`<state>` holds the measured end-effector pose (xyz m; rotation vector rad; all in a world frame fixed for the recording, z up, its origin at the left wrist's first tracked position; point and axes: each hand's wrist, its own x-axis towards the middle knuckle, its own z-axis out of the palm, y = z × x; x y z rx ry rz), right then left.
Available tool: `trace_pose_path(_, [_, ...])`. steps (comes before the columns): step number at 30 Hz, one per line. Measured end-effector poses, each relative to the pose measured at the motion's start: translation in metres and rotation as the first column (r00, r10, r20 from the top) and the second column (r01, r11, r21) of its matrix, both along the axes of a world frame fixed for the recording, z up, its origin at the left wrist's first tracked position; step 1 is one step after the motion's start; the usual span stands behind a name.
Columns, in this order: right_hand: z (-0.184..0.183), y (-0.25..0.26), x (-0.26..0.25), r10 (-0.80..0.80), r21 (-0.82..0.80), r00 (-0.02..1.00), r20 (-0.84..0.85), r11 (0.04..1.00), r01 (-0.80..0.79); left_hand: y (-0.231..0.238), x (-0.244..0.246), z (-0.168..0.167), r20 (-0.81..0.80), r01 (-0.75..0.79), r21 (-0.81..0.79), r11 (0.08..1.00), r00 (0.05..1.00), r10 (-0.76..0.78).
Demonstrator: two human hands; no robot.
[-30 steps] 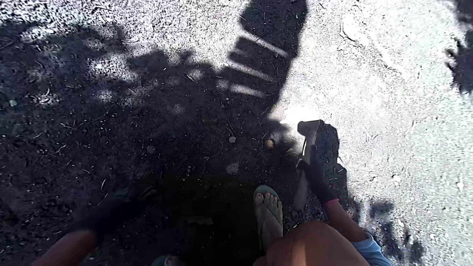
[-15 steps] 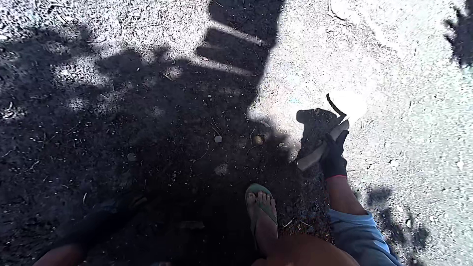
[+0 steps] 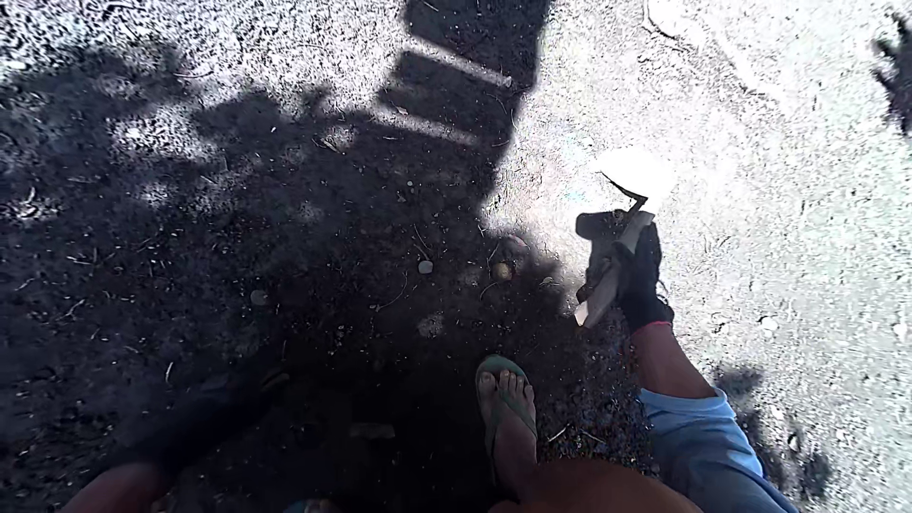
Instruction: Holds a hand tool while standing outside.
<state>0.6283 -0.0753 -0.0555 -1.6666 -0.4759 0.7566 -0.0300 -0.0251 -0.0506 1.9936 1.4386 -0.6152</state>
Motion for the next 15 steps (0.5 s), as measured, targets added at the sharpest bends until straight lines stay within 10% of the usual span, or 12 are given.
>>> trace_pose_path(15, [-0.005,0.025,0.012,-0.071,0.021,0.991,0.116,0.997,0.069,-0.006,-0.008,-0.007,-0.015,-0.004,-0.021,1.000,1.000,0.004])
